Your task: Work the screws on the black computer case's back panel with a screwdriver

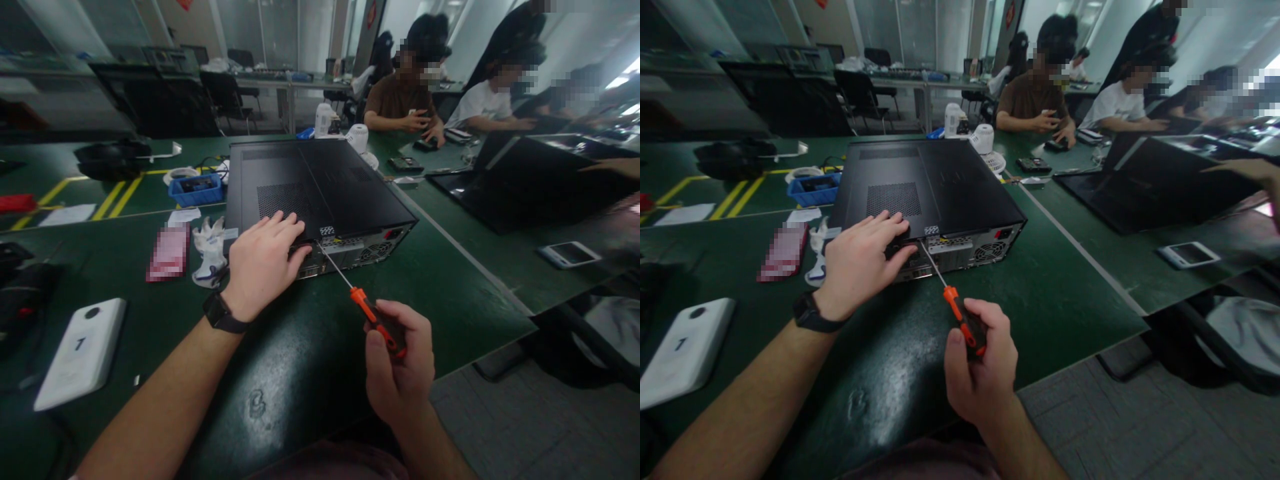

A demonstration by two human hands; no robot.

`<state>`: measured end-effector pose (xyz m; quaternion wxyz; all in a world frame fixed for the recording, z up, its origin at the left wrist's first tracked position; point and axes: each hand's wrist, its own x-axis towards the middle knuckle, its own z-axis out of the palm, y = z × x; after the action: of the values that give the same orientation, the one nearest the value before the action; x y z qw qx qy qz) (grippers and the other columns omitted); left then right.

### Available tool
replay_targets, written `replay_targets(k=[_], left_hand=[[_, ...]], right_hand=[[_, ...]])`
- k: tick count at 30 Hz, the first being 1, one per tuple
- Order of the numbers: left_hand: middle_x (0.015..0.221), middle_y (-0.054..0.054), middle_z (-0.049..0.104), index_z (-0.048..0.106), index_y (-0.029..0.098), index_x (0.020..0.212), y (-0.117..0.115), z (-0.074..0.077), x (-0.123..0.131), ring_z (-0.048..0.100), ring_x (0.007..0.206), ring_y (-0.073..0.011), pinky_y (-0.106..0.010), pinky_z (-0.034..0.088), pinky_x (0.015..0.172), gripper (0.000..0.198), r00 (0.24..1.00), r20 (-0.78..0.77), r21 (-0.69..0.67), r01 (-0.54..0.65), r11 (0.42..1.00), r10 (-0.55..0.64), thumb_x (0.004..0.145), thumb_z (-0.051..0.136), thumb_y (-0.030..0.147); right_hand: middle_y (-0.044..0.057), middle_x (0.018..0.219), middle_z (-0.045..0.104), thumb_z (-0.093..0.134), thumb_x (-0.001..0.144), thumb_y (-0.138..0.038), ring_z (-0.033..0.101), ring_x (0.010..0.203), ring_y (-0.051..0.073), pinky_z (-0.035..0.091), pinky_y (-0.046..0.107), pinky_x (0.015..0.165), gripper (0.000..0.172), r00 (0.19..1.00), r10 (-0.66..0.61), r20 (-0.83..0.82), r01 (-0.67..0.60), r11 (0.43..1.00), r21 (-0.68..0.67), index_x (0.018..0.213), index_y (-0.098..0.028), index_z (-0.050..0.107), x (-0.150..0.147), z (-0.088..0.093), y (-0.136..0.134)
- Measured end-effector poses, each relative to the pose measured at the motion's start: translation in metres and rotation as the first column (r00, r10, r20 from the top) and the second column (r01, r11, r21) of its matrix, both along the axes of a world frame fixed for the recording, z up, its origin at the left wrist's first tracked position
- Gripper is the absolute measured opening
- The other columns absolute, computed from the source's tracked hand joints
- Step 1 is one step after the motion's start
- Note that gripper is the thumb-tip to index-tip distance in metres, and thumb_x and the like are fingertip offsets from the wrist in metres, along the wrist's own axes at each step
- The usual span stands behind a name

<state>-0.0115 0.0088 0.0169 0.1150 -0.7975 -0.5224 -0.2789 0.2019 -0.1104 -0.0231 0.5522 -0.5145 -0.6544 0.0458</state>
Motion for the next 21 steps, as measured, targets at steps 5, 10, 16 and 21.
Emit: replay_targets(k=[5,10,16,21], left_hand=[[0.146,-0.012,0.07,0.071,0.018,0.131,-0.0003,0.0,-0.0002,0.062,0.141,-0.0319,-0.051,0.049,0.121,0.034,1.0,0.001,-0.008,0.008,1.0,-0.008,0.1,0.065,0.031],[0.146,-0.01,0.07,0.071,0.019,0.13,-0.0002,-0.0007,-0.0004,0.063,0.14,-0.0311,-0.05,0.049,0.121,0.033,1.0,-0.004,0.002,0.0,1.0,0.0,0.1,0.066,0.032],[0.146,-0.012,0.07,0.071,0.018,0.131,-0.0001,-0.0004,-0.0002,0.063,0.14,-0.0319,-0.052,0.049,0.121,0.034,1.0,-0.009,0.0,0.003,1.0,-0.003,0.1,0.066,0.031],[0.145,-0.012,0.07,0.072,0.017,0.13,-0.0004,-0.0002,0.0,0.063,0.14,-0.0323,-0.05,0.05,0.121,0.034,1.0,-0.002,0.006,0.006,1.0,-0.006,0.1,0.066,0.031]], right_hand=[[0.003,0.094,0.073,0.059,0.1,-0.023,0.072,0.07,0.015,0.059,0.028,0.061,0.024,0.997,-0.06,0.05,0.06,0.998,0.012,0.123,-0.023,0.062,-0.0003,-0.0003,0.0004],[0.003,0.094,0.071,0.056,0.102,-0.027,0.069,0.067,0.014,0.057,0.027,0.057,0.028,0.999,-0.036,-0.002,0.036,0.999,-0.025,0.129,-0.023,0.06,0.0005,-0.0034,-0.0003],[0.004,0.098,0.072,0.061,0.096,-0.021,0.072,0.076,0.017,0.06,0.031,0.066,0.029,0.997,-0.047,0.069,0.043,0.997,0.057,0.125,-0.023,0.06,-0.0003,0.0034,0.002],[-0.001,0.08,0.071,0.056,0.103,-0.026,0.068,0.06,0.014,0.056,0.027,0.058,0.023,0.998,-0.044,0.04,0.046,0.998,-0.044,0.124,-0.024,0.065,0.0031,-0.003,-0.0003]])
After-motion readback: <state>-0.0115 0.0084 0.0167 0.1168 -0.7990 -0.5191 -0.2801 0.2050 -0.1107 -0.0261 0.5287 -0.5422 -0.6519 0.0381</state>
